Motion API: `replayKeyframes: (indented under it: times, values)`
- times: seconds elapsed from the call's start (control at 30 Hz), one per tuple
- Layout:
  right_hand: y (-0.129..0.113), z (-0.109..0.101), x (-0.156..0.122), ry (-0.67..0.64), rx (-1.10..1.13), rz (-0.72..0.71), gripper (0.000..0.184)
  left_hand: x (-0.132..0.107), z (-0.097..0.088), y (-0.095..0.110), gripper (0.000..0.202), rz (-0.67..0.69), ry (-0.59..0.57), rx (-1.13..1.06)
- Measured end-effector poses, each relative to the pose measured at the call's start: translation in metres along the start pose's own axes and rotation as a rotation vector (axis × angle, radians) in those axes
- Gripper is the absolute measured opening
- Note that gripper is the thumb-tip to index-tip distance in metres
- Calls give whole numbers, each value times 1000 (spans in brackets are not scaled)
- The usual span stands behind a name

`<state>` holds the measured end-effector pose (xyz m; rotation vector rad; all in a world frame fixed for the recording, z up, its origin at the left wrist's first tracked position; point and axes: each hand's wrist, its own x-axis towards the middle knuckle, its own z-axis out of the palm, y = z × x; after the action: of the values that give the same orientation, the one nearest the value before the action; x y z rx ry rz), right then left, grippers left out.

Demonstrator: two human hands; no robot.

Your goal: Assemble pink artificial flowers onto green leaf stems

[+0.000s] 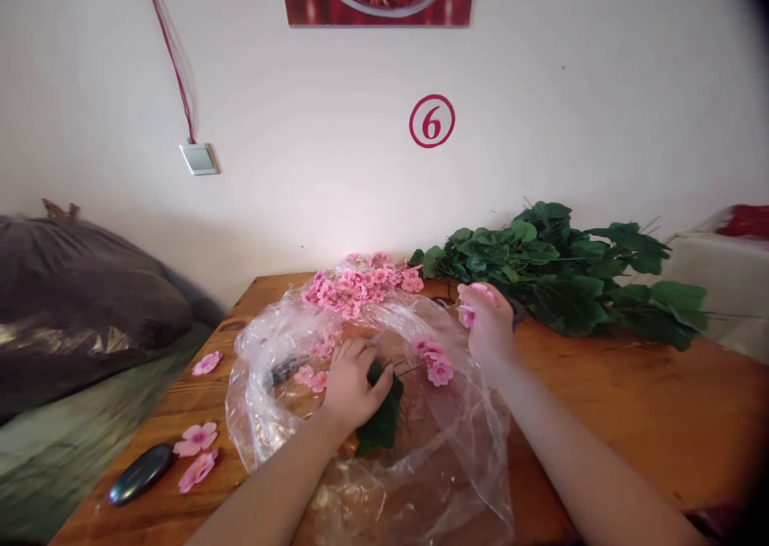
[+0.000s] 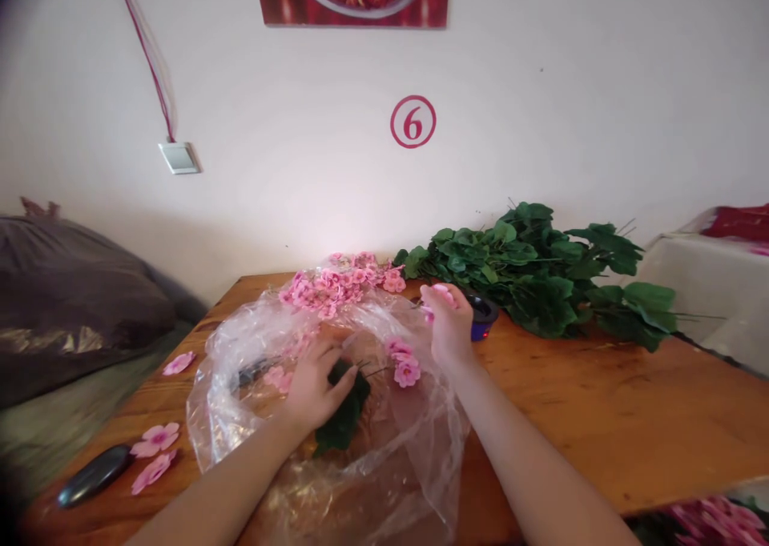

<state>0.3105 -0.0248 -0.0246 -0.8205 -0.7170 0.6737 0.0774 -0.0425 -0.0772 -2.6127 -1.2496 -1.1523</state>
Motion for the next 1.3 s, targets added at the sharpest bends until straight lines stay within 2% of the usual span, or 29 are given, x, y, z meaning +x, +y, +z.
replayKeyframes:
  times: [0.13,0.27,0.37,0.5,0.67,0.73,0.9,0.97,1.03,1.13,1.3]
  values:
    - [-4,-6,12,-6,-75,-39,31,1,1,-1,14,71,-52,-28]
    - [-5,-16,20,-148,-304,-111,27,2,2,-3,17,159,-154,-60]
    - [-6,-22,26,-232,-429,-181,30,3,3,-4,18,154,-180,-72]
    - [-6,-27,29,-265,-473,-234,37,3,4,-6,18,138,-175,-102]
    - [-2,-32,26,-290,-753,-523,38,5,6,-8,21,113,-189,-126]
    - [0,-34,26,-315,-823,-585,37,6,6,-8,21,102,-200,-133]
    - [-1,-38,28,-332,-943,-640,34,6,6,-9,24,79,-222,-135]
    - [-7,-39,31,-340,-1076,-665,34,6,7,-9,24,70,-231,-133]
    - [-15,-38,37,-352,-1304,-665,34,5,7,-10,25,62,-236,-134]
    - [-28,-35,53,-359,-1599,-622,28,6,8,-11,26,65,-241,-143]
    - [-39,-41,91,-329,-1739,-576,30,6,8,-11,25,67,-252,-151]
